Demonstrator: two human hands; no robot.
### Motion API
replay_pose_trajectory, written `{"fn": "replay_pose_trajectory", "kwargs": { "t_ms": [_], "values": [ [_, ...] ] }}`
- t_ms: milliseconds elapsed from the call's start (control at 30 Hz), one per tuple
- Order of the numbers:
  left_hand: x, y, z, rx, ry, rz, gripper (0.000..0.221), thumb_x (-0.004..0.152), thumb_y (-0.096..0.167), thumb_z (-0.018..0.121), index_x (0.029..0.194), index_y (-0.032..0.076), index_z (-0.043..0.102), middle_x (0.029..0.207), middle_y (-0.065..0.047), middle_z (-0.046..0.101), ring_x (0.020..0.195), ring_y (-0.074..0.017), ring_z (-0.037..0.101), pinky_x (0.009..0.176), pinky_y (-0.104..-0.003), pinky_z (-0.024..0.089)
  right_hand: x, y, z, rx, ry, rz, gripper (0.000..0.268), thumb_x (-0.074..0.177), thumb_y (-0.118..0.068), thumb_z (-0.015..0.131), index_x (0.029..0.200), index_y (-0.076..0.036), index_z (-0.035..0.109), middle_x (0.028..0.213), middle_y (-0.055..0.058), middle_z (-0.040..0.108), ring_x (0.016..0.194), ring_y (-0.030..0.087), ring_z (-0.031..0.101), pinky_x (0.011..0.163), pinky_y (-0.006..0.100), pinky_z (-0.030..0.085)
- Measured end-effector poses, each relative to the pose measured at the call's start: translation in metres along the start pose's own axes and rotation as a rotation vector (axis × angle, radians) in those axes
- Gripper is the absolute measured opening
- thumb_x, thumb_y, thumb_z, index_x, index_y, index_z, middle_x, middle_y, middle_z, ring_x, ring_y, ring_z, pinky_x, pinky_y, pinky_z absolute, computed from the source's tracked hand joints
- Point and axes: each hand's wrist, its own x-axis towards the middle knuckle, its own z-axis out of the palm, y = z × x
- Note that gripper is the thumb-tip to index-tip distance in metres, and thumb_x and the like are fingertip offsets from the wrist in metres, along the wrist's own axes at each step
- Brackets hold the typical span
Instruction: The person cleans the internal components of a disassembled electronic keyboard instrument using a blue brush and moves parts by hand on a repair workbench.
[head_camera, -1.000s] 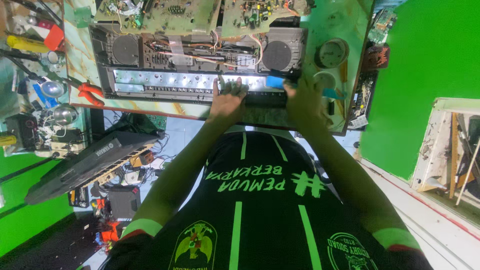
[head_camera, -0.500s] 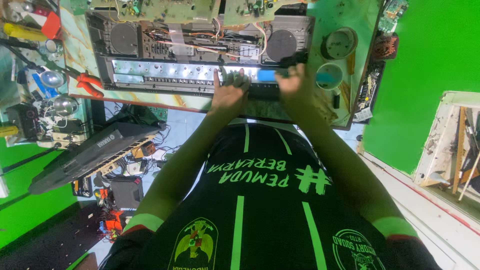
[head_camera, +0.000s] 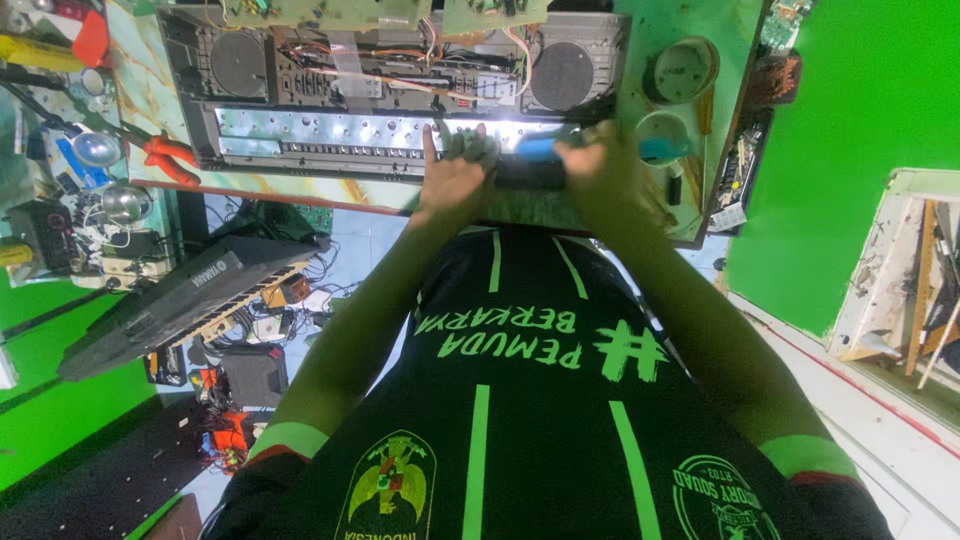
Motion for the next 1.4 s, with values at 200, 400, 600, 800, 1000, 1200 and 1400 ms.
{"fn": "replay_pose_trajectory", "kwargs": {
  "t_ms": [200,400,600,800,1000,1200,1400],
  "values": [
    [-0.007,-0.026,-0.013,-0.706,-0.036,0.051,0.043,0.100,0.040,0.039,0.138,0.023,0.047,0.142,-0.007,0.059,0.133,-0.0298,0.055,0.110,-0.073,0.024,0.003,0.012,0.004,-0.244,-0.076,-0.149,0.041,0.112,-0.036,0.045,0.129,-0.007,0.069,0.117,0.023,0.067,0.104,0.037,0.065,0.099,0.052,0.043],
    [-0.007,-0.047,-0.020,0.446,0.035,0.052,0.043,0.110,0.035,0.042,0.150,0.021,0.045,0.140,-0.007,0.062,0.136,-0.0260,0.052,0.118,-0.075,0.021,-0.001,0.017,-0.009,-0.582,-0.073,-0.217,0.032,0.099,-0.034,0.058,0.124,-0.020,0.072,0.108,0.014,0.068,0.109,0.032,0.061,0.106,0.050,0.037],
    [-0.013,-0.067,-0.030,-1.386,0.056,0.027,0.046,0.106,0.036,0.044,0.148,0.018,0.045,0.156,-0.014,0.047,0.138,-0.0379,0.045,0.109,-0.080,0.010,-0.003,0.011,-0.024,-0.335,0.038,-0.243,0.022,0.103,-0.025,0.062,0.121,-0.020,0.074,0.117,0.019,0.064,0.114,0.037,0.058,0.099,0.052,0.038],
    [-0.008,-0.075,-0.032,-1.470,-0.045,0.059,0.050,0.106,0.028,0.043,0.155,0.017,0.042,0.157,-0.012,0.043,0.143,-0.0382,0.041,0.110,-0.082,0.006,0.006,0.005,-0.018,-0.444,0.035,-0.209,0.025,0.106,-0.028,0.059,0.124,-0.017,0.073,0.117,0.023,0.066,0.113,0.040,0.059,0.101,0.057,0.036],
    [-0.010,-0.071,-0.030,-1.443,-0.037,0.057,0.051,0.107,0.032,0.045,0.155,0.015,0.043,0.160,-0.013,0.040,0.145,-0.0395,0.040,0.112,-0.081,0.006,0.007,-0.004,-0.023,-0.182,-0.011,-0.152,0.032,0.103,-0.026,0.060,0.129,-0.011,0.069,0.119,0.022,0.066,0.107,0.036,0.061,0.092,0.054,0.045],
    [-0.008,-0.062,-0.023,-1.452,-0.001,0.064,0.042,0.112,0.021,0.041,0.153,0.019,0.048,0.155,-0.009,0.048,0.147,-0.0346,0.044,0.117,-0.083,0.008,-0.003,-0.015,-0.016,0.076,-0.041,0.084,0.041,0.111,-0.043,0.051,0.129,-0.008,0.061,0.110,0.015,0.068,0.101,0.029,0.066,0.093,0.045,0.052],
    [-0.012,-0.085,-0.031,-1.505,0.012,0.065,0.049,0.103,0.032,0.051,0.149,0.016,0.049,0.155,-0.016,0.046,0.141,-0.0412,0.043,0.113,-0.079,0.009,0.016,-0.034,0.005,0.317,0.058,0.236,0.058,0.096,-0.050,0.066,0.123,0.000,0.058,0.107,0.012,0.066,0.100,0.026,0.064,0.094,0.046,0.049]
  ]
}}
